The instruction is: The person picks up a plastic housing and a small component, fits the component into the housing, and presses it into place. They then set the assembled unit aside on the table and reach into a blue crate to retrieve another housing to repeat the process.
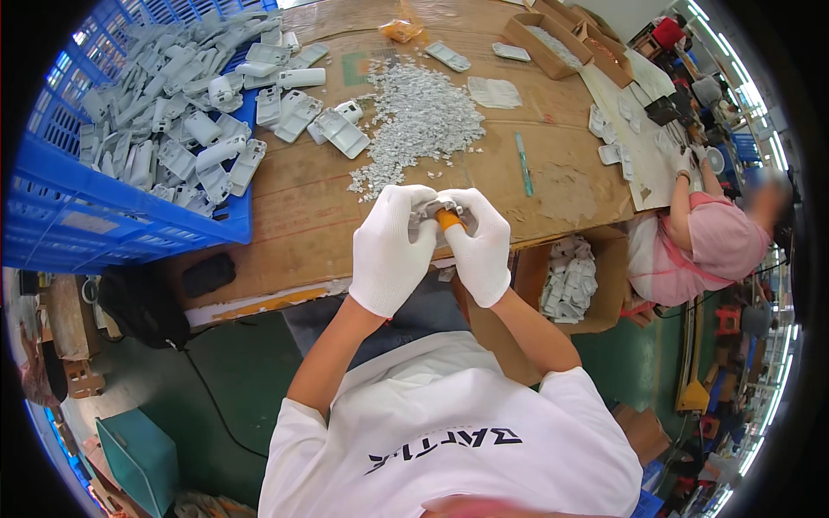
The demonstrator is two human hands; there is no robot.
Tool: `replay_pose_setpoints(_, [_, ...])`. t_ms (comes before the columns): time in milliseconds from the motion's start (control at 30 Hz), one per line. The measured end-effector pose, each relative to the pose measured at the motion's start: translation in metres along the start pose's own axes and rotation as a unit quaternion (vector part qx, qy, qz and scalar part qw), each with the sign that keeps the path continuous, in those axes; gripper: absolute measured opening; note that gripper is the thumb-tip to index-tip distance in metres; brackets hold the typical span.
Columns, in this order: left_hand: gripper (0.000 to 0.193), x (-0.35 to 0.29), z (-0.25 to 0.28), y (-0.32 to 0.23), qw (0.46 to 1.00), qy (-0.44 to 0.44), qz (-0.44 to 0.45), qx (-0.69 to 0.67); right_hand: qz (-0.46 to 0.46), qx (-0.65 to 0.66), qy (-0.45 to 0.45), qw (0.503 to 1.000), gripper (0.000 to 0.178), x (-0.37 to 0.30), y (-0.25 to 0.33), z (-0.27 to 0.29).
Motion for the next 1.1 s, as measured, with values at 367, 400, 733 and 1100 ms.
replay_pose_setpoints(367, [0.037,-0.002,-0.009,0.004,0.998,-0.006,-0.041,0.046,0.0,-0.01,0.011,1.0,0.021,0.006,-0.003,0.004])
replay_pose_setpoints(400, [0.039,-0.002,-0.01,0.004,0.998,-0.008,-0.042,0.054,0.0,-0.011,0.009,1.0,0.021,0.007,-0.004,0.004])
replay_pose_setpoints(733, [0.047,0.003,-0.021,0.01,0.994,-0.043,-0.05,0.084,0.263,-0.269,-0.077,0.923,0.046,0.008,-0.024,0.01])
replay_pose_setpoints(1100, [0.047,0.009,-0.023,0.006,0.998,0.01,-0.033,0.056,0.32,-0.334,-0.07,0.884,0.048,0.005,-0.031,0.02])
Point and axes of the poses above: each hand's wrist, its own x-axis towards the middle knuckle, its own z-axis out of the back of the hand, y = z × x, the point moved 1 cm from there along x, towards the middle knuckle, and after that the axes turned 7 degrees about -z, right-handed, at the moved point
